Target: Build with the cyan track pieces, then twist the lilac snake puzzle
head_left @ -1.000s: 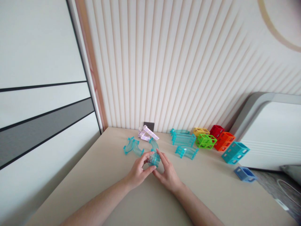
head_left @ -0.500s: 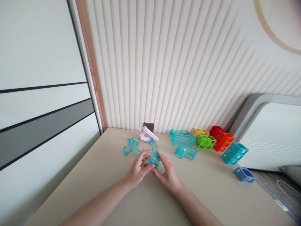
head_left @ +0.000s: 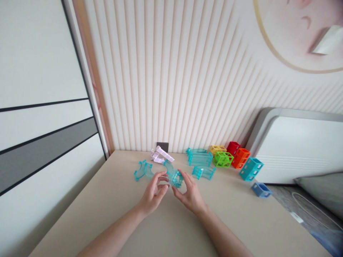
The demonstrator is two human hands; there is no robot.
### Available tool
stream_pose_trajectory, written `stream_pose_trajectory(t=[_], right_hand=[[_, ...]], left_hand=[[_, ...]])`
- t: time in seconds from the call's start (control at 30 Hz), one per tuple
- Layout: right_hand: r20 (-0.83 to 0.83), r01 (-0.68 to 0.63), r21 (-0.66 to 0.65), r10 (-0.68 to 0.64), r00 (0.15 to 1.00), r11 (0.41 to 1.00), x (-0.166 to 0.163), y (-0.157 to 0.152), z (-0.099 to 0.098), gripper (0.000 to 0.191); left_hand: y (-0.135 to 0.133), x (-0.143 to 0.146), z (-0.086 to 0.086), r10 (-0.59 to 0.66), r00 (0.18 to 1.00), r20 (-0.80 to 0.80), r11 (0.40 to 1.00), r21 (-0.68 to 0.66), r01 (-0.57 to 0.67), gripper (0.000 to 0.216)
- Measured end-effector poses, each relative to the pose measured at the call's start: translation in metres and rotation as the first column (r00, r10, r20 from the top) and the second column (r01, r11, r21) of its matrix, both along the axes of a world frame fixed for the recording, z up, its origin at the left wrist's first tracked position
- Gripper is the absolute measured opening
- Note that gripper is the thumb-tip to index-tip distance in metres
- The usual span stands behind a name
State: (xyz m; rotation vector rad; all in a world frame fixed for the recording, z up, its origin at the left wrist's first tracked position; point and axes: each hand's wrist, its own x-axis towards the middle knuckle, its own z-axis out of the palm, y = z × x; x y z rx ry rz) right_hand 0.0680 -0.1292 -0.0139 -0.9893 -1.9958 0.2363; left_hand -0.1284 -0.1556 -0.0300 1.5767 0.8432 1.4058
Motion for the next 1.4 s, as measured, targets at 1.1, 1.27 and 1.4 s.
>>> stream_pose_trajectory(t=[1.1,1.27,1.4], right_hand=[[0.553,0.905,-0.189,-0.720,0.419,0.381,0.190,0.061,-0.016,0.069],[0.525,0.904,-0.175,-0.740,0.420,0.389,0.187,0.059,-0.016,0.068],[0.525,0.898,-0.165,-0.735,0.429,0.407,0.187,0.059,-0.016,0.059]], left_hand=[[0.006,-0.014,0.006,0.324,0.734,-0.597,0.870,0.492,0.016,0.029],[0.007,-0.015,0.004,0.320,0.728,-0.607,0.875,0.484,0.019,0.029],[0.007,-0.015,0.003,0.306,0.725,-0.617,0.880,0.473,0.031,0.029]])
